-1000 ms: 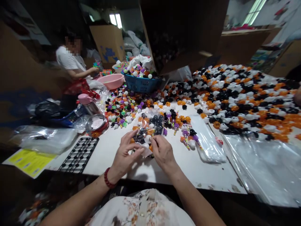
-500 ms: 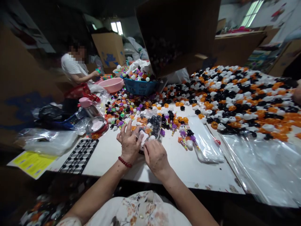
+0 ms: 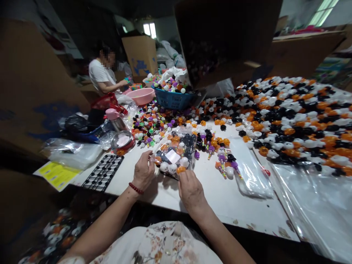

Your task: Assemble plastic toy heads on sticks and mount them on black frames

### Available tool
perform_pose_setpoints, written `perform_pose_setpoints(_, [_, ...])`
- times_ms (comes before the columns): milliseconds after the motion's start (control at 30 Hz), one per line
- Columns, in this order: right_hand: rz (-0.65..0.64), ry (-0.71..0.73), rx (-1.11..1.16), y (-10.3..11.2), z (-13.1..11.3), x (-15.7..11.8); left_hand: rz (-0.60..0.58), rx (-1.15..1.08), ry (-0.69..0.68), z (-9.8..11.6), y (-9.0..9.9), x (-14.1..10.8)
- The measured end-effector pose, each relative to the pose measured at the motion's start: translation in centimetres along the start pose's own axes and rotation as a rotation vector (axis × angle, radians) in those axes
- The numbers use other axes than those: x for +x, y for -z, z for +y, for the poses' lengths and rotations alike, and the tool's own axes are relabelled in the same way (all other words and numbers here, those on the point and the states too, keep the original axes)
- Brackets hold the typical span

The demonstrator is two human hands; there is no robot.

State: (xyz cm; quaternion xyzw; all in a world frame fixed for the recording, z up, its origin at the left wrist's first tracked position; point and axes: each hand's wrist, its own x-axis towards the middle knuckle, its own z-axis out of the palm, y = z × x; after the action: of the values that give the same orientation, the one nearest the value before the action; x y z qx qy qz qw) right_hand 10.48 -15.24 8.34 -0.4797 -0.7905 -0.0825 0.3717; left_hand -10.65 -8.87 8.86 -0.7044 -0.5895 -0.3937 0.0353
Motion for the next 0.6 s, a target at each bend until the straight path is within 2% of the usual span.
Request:
perform_pose_setpoints(100, [0.005,0.024,0.014,0.0,0.3,-0.4,-0.122,0.107,0.11,0.0,0.5,-0.4])
perform_pose_setpoints(200, [0.012,-0.014,-0.06,0.3,0.6,-0.7,-0.257,0.226,0.214,-0.1,0.8,-1.8])
perform_pose_setpoints(300, [-0.036,0.009,-0.18,0.8,0.8,-0.6,-0.316,0.284,0.2,-0.3,1.1,-2.9])
perform_pose_setpoints(367, [-0.06,0.065,-0.218,1.3,1.1,-0.2,-0.327,0.276,0.16,-0.3,1.6,-2.8])
perform_pose_setpoints(467, [-0.064,0.112,-0.223,2.4,1.7,1.7,-0.317,0.238,0.089,0.3,2.9,-0.7])
perform_pose_setpoints(600, [-0.125,0.045,-0.248,4.8,2.7,7.0,-0.294,0.23,0.02,2.3,5.4,5.2])
